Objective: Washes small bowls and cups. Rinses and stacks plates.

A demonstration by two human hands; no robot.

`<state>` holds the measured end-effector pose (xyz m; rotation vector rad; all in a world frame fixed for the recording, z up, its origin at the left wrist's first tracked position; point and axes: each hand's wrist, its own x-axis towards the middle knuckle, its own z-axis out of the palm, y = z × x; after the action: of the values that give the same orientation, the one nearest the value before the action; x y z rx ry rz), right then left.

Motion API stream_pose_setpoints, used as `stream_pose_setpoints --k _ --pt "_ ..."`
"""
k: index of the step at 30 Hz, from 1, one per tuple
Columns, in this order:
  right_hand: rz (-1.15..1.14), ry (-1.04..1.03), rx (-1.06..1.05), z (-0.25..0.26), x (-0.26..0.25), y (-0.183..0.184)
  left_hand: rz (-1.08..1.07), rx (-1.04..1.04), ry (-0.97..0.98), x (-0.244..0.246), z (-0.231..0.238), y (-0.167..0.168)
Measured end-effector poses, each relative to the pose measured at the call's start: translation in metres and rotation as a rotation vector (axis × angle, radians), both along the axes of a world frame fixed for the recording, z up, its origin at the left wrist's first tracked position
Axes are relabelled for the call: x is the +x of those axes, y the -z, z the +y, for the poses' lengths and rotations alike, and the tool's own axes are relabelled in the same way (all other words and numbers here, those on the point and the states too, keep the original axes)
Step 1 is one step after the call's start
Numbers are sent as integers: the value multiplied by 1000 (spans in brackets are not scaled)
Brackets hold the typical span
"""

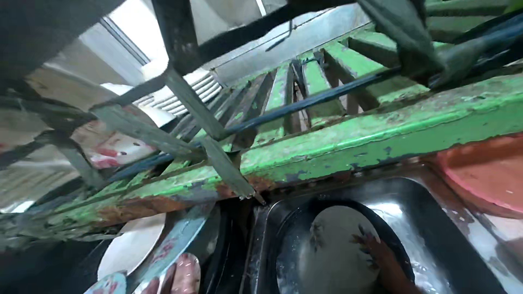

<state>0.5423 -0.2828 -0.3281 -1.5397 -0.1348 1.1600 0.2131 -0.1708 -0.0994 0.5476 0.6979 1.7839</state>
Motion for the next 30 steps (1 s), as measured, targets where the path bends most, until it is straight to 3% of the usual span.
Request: stream_pose_setpoints --k 3,6,8,9,11,14,17,18,20,22,25,27,30 --pt "37 -61 -31 -1 -7 2 508 130 435 51 -22 39" --pt "69 -66 -37 -3 -10 3 1526 124 708 98 -37 139" --pt "71 -69 -50 -5 -10 0 2031 191 689 117 -42 203" --pt "63 -74 -67 -5 -11 1 2145 255 621 128 -49 222" --pt "15 -122 -96 -4 -9 4 2112 355 667 153 -72 232" --pt "-135 -251 -40 -7 -8 15 1947 613 909 187 -87 232" --pt "-230 -343 -102 -7 -5 3 2150 666 826 193 -52 227" --pt "-167 -283 -113 -6 -7 2 2256 580 727 189 -33 225" --pt "3 -168 -57 -5 -10 4 2351 159 614 180 2 206" --pt "63 -107 -29 -4 -9 0 2094 -225 665 162 21 194" --pt "-78 -98 -109 0 -8 0 1530 -494 770 135 20 181" --pt "-339 -163 -135 3 -7 3 1334 -456 692 125 9 154" --pt "-714 -239 -100 1 -4 12 1250 -228 478 113 -17 87"
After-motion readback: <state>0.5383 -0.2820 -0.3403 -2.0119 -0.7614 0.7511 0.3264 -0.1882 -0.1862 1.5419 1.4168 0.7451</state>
